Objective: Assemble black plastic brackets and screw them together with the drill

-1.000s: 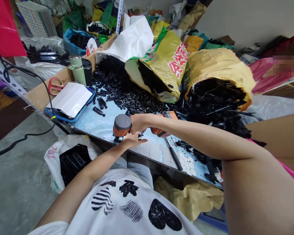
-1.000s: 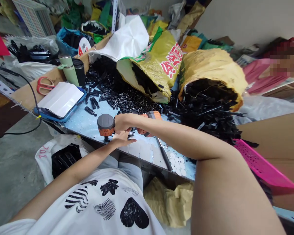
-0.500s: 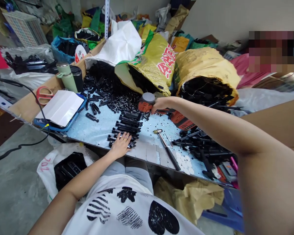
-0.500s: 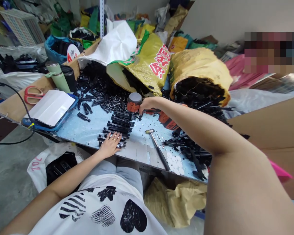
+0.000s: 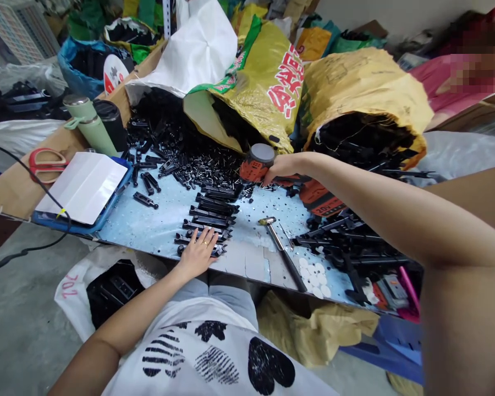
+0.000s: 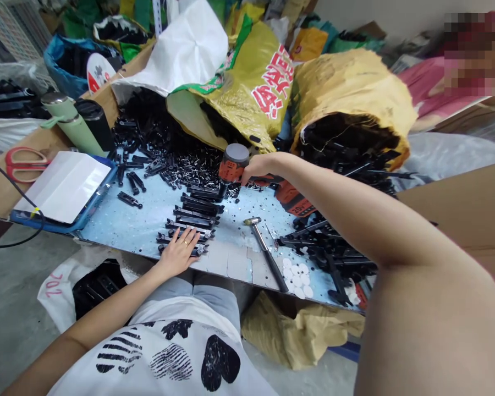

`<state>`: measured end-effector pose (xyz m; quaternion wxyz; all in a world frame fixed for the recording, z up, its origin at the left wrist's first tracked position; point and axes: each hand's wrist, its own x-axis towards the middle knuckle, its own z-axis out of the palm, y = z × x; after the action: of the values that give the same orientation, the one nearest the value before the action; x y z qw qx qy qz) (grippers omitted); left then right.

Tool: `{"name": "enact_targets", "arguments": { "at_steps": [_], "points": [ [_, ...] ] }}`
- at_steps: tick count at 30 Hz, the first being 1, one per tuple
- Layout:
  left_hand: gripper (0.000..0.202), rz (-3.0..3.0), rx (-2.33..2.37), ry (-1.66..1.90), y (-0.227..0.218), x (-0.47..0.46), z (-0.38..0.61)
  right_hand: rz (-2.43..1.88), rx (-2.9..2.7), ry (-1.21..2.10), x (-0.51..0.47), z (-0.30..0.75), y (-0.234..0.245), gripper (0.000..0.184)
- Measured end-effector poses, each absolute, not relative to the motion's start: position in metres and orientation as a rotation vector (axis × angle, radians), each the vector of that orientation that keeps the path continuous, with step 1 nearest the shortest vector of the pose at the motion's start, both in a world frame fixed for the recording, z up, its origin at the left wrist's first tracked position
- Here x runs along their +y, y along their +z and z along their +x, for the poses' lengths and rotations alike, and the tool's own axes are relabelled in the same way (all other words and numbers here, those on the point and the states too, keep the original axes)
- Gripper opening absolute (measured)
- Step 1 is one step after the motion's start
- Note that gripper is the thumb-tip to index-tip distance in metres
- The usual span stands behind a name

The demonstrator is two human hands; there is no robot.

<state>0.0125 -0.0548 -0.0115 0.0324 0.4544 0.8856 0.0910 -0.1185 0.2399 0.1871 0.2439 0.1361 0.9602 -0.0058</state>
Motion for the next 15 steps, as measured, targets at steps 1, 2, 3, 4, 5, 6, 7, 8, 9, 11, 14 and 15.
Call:
{"name": "enact_targets", "arguments": {
  "at_steps": [1, 2, 3, 4, 5, 6, 7, 8, 9, 11, 14, 15],
  "points": [
    [0.071, 1.397, 2.723, 0.281, -0.011, -0.055, 0.012, 0.392, 2.539, -0.073, 0.240, -0.120, 0.187, 0.036],
    [0.071, 1.393, 2.722, 0.280, -0.012, -0.055, 0.012, 0.412, 2.452, -0.120, 0.240, -0.122, 0.187, 0.034],
    [0.070, 1.390, 2.721, 0.280, -0.012, -0.055, 0.012, 0.427, 2.394, -0.146, 0.240, -0.123, 0.186, 0.033],
    [0.070, 1.391, 2.718, 0.280, -0.012, -0.055, 0.012, 0.438, 2.371, -0.152, 0.240, -0.125, 0.184, 0.032],
    [0.069, 1.396, 2.713, 0.283, -0.012, -0.055, 0.012, 0.437, 2.366, -0.148, 0.240, -0.126, 0.181, 0.030],
    [0.070, 1.403, 2.709, 0.290, -0.012, -0.055, 0.012, 0.421, 2.368, -0.144, 0.240, -0.127, 0.178, 0.028],
    [0.071, 1.407, 2.709, 0.299, -0.011, -0.055, 0.012, 0.393, 2.377, -0.144, 0.240, -0.127, 0.176, 0.026],
    [0.073, 1.405, 2.713, 0.306, -0.011, -0.055, 0.012, 0.364, 2.389, -0.146, 0.240, -0.127, 0.173, 0.024],
    [0.075, 1.394, 2.719, 0.308, -0.010, -0.055, 0.012, 0.342, 2.399, -0.147, 0.238, -0.126, 0.172, 0.023],
    [0.076, 1.356, 2.733, 0.295, -0.009, -0.054, 0.012, 0.327, 2.418, -0.143, 0.234, -0.120, 0.173, 0.022],
    [0.074, 1.330, 2.751, 0.266, -0.010, -0.052, 0.012, 0.306, 2.450, -0.113, 0.224, -0.106, 0.180, 0.024],
    [0.074, 1.335, 2.760, 0.264, -0.011, -0.052, 0.013, 0.296, 2.453, -0.108, 0.221, -0.101, 0.183, 0.026]
  ]
}}
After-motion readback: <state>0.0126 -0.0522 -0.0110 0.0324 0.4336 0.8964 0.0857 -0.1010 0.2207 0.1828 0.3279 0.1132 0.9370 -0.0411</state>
